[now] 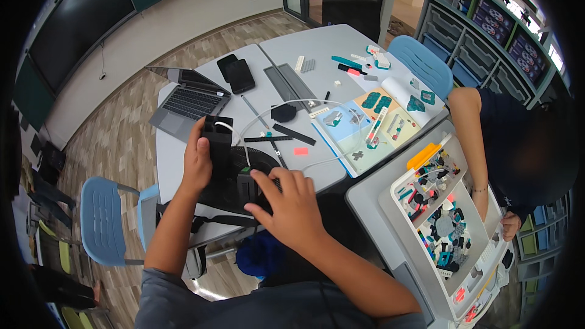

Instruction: The person assembles small plastic building blocks into a structure, selecting pieces from a divided tray and connecting them by hand. The person also briefly handles a black bag and a laptop on the table.

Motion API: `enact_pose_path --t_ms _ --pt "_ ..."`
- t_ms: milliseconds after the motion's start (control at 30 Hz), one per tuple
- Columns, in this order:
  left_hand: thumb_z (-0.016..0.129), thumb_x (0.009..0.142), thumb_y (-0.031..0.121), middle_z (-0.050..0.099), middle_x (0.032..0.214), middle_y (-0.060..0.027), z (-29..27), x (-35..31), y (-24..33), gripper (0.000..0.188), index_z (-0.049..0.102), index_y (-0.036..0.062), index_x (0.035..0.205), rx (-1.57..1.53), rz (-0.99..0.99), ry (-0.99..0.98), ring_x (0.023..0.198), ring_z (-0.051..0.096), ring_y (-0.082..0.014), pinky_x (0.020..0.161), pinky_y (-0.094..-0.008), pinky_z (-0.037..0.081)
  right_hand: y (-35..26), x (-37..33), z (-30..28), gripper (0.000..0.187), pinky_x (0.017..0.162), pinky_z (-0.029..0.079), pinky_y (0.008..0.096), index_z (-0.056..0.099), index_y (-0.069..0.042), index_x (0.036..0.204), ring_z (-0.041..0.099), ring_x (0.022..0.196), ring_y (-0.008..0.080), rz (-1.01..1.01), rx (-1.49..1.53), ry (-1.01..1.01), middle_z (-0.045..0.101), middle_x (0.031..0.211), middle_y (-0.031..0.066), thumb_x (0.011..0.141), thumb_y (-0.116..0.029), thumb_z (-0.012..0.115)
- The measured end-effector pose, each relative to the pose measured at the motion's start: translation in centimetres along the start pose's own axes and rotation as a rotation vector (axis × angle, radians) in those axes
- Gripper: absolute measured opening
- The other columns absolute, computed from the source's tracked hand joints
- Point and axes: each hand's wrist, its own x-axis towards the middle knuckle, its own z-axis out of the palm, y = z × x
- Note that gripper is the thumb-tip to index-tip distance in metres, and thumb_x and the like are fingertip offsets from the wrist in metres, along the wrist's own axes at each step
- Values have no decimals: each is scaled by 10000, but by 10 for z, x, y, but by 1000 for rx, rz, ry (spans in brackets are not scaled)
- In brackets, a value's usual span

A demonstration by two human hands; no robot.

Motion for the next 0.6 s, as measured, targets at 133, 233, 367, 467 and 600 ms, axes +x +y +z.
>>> enact_pose_path --t_ms 133,233,367,467,600 --pt "595 978 570 646 1192 -227 -4 14 0 707 554 -33 1345 154 122 -119 1126 629 -374 988 -395 469 -4 -12 15 724 857 437 406 545 -148 1436 545 1016 267 21 13 -134 589 1076 79 811 -400 810" --pt "674 916 566 658 1148 -231 -13 23 21 717 577 -2 1341 293 111 -234 1081 634 -408 937 -415 492 3 -13 26 751 875 445 418 508 -135 1462 564 1017 281 51 23 -58 604 1122 102 819 -378 811" --pt "722 871 563 682 1082 -209 -27 27 48 700 626 22 1305 440 -38 -360 1015 653 -407 869 -432 509 9 -11 24 719 905 452 453 474 -82 1457 600 1016 339 149 151 -61 624 1160 145 844 -285 789" --pt "761 809 597 691 1054 -195 -35 26 60 747 650 30 1282 479 -45 -429 966 665 -395 834 -431 521 12 -11 22 656 924 455 470 480 -57 1435 613 1012 364 260 281 -61 636 1151 176 863 -226 753" --pt "803 697 664 689 1018 -172 -39 18 65 856 660 46 1273 621 41 -485 898 674 -375 794 -418 534 11 -10 13 612 944 458 484 480 -26 1415 624 1029 400 355 314 -130 640 1154 225 878 -191 723"
